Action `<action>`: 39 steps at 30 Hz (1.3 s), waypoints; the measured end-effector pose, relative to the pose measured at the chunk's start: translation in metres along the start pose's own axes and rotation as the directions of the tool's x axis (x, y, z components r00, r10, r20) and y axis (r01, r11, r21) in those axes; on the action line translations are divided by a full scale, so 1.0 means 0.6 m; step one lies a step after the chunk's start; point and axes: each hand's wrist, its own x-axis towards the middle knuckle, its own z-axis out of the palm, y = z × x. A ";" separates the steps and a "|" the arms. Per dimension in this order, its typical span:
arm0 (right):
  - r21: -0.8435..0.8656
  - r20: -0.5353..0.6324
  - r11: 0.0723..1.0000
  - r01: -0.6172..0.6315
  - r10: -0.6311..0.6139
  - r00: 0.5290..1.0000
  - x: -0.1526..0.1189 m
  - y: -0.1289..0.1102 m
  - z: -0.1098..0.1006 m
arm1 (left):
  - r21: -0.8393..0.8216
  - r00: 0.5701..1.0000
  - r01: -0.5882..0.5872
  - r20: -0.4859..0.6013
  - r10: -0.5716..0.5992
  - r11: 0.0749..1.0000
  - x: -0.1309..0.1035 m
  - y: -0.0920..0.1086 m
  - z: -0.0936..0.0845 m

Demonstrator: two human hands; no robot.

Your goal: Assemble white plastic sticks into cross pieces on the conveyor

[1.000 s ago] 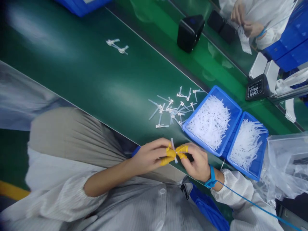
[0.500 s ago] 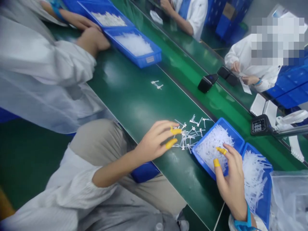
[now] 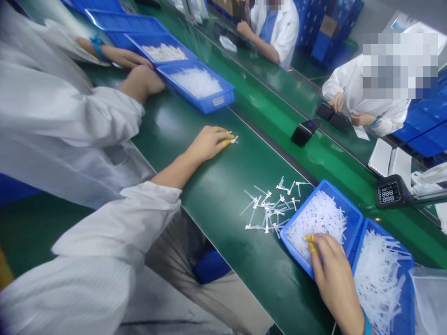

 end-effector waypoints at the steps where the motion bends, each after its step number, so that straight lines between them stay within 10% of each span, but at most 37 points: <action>1: 0.004 -0.002 1.000 0.000 0.000 1.000 0.000 -0.002 0.000 | 0.010 1.000 -0.012 0.001 0.012 1.000 -0.001 -0.003 0.002; 14: 0.066 -0.028 0.997 -0.047 0.049 0.998 0.019 -0.033 -0.004 | 0.067 0.997 0.077 0.002 -0.077 0.995 -0.017 0.041 -0.024; 20: 0.098 -0.065 0.993 -0.064 0.071 0.995 0.021 -0.039 -0.008 | -0.143 0.981 -0.098 -0.183 0.071 0.985 -0.160 0.174 -0.060; 24: 0.102 -0.090 0.991 -0.085 0.095 0.991 0.019 -0.036 -0.008 | -0.288 0.829 -0.555 -0.120 0.546 0.780 -0.299 0.314 -0.076; 29: 0.085 -0.064 0.989 -0.119 0.125 0.990 0.019 -0.028 -0.014 | -0.381 0.689 -0.631 0.126 0.714 0.676 -0.366 0.403 -0.024; 39: 0.077 -0.116 0.988 -0.135 0.143 0.983 0.026 -0.033 -0.035 | -0.431 0.860 -0.422 0.087 0.502 0.798 -0.352 0.400 0.068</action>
